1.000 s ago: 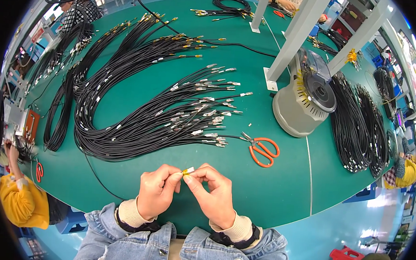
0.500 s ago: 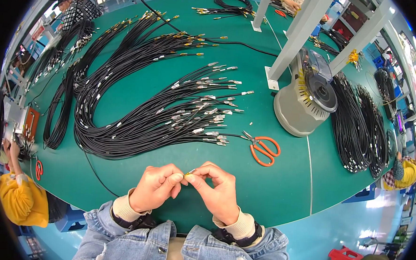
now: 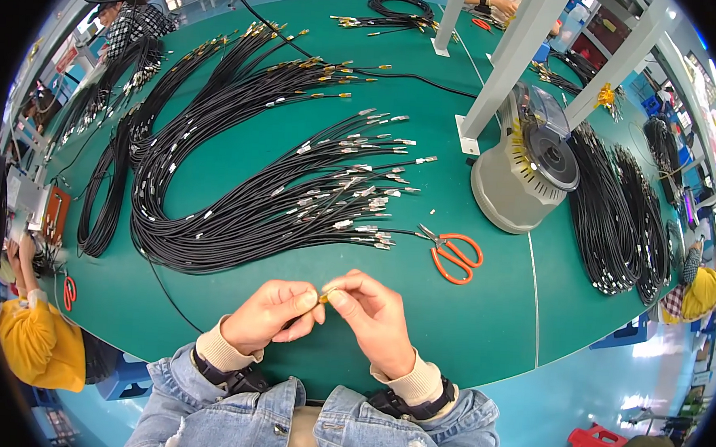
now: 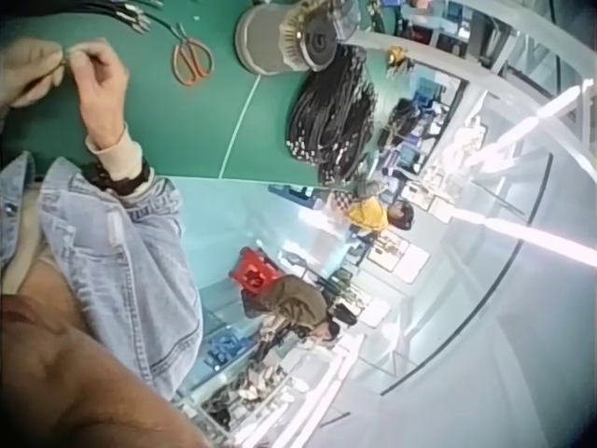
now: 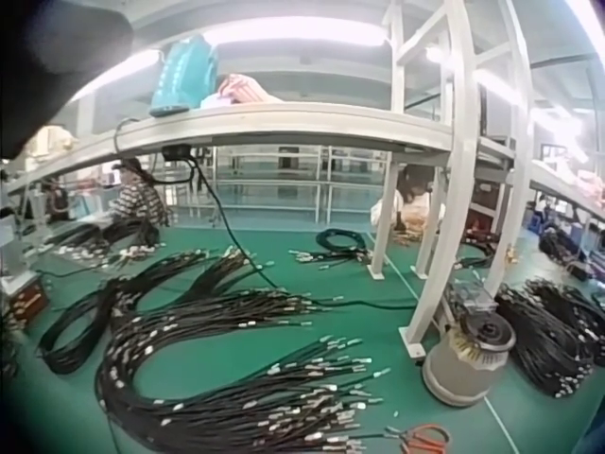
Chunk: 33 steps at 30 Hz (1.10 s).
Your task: The worker is manually assembling or inspecting electronic wire harnesses by organizing cables and attaching small connectors.
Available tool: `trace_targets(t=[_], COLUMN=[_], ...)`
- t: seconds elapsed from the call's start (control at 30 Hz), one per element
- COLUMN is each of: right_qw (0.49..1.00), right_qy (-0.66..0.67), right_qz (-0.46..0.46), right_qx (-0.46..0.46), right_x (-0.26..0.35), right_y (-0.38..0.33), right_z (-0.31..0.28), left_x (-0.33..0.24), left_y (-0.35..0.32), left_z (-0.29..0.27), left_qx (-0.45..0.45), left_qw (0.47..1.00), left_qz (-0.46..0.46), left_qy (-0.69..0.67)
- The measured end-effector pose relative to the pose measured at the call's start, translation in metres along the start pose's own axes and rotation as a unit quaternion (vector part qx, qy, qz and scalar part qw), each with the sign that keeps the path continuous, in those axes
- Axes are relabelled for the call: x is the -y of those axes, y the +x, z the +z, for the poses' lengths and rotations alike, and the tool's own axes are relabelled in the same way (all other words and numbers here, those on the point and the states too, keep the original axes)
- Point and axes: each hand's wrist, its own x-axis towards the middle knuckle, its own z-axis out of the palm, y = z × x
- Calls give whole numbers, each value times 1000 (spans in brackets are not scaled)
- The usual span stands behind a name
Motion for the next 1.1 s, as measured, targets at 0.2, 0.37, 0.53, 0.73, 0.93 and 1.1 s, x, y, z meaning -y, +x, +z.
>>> trace_targets(t=[0.2,0.37,0.53,0.73,0.93,1.1], right_qw=[988,990,974,845,863,864], right_qy=[-113,-113,-199,-508,-481,-480], right_qz=[-77,-47,64,-8,-30,3], right_qx=[65,63,90,166,153,148], right_x=[-3,-4,6,36,57,53], right_y=[0,-3,-4,-3,4,12], right_z=[-15,-14,-47,-72,-55,-52], left_x=[7,20,26,12,-3,6], left_y=[5,6,14,27,51,67], left_z=[9,9,13,-12,-41,-50], left_qx=[-34,-69,-115,-202,-232,-229], left_qw=[999,982,896,759,631,621], left_qz=[11,65,182,292,278,272], left_qy=[3,163,388,546,686,699])
